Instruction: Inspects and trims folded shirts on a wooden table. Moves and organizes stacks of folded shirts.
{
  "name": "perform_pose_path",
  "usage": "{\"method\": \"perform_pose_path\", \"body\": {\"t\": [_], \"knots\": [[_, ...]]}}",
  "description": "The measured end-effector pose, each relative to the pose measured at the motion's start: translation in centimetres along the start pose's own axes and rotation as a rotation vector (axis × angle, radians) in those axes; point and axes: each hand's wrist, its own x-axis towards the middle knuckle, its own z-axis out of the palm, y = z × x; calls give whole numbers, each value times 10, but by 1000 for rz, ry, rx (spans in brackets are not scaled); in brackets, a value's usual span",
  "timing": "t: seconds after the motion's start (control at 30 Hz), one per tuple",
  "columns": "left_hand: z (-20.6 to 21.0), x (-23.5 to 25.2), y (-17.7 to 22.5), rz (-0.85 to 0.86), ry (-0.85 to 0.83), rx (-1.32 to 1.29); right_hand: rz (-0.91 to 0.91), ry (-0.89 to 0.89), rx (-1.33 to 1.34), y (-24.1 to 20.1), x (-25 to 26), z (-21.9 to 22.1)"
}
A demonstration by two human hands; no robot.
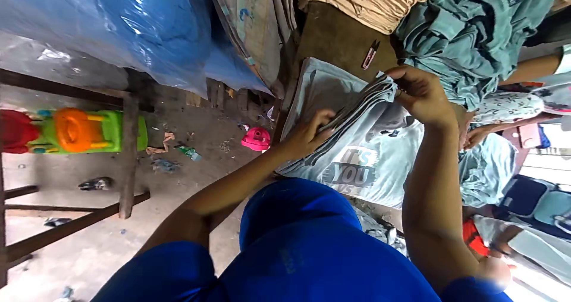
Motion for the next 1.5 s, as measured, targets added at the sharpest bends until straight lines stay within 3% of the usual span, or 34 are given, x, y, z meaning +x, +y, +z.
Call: {"method": "perform_pose_path", "body": {"t": [0.07,0.23,0.47,0.57,0.63,0.83,0.9,0.97,1.07,1.17,1.3,1.43,1.5], "knots": [[-21,-26,-7,-114,-121,178,-16,26,26,3,-1,3],[-53,-15,4,-310,75,502,-13,65,8,5,3,13],[-41,97,-41,-580,180,364,4,60,21,0,0,15],[-36,117,-45,-653,172,408,0,71,31,-3,-5,15],[-38,118,-34,-603,198,315,-2,72,29,-6,-6,15],[-8,91,39,-128,249,-154,-21,119,26,3,-2,22],[6,84,46,41,268,-227,-21,127,30,3,0,23],[10,78,47,93,253,-269,29,79,-1,3,1,19],[12,66,51,88,235,-248,87,-6,-128,-4,-5,13],[13,37,37,100,93,-162,86,-69,-169,-12,-9,5],[-17,-36,12,-179,-219,234,53,0,-98,-11,-18,-9],[-50,-69,18,-292,-129,435,62,-18,-209,-6,5,3],[-62,-68,15,-466,-128,403,134,-18,-250,8,34,16]]}}
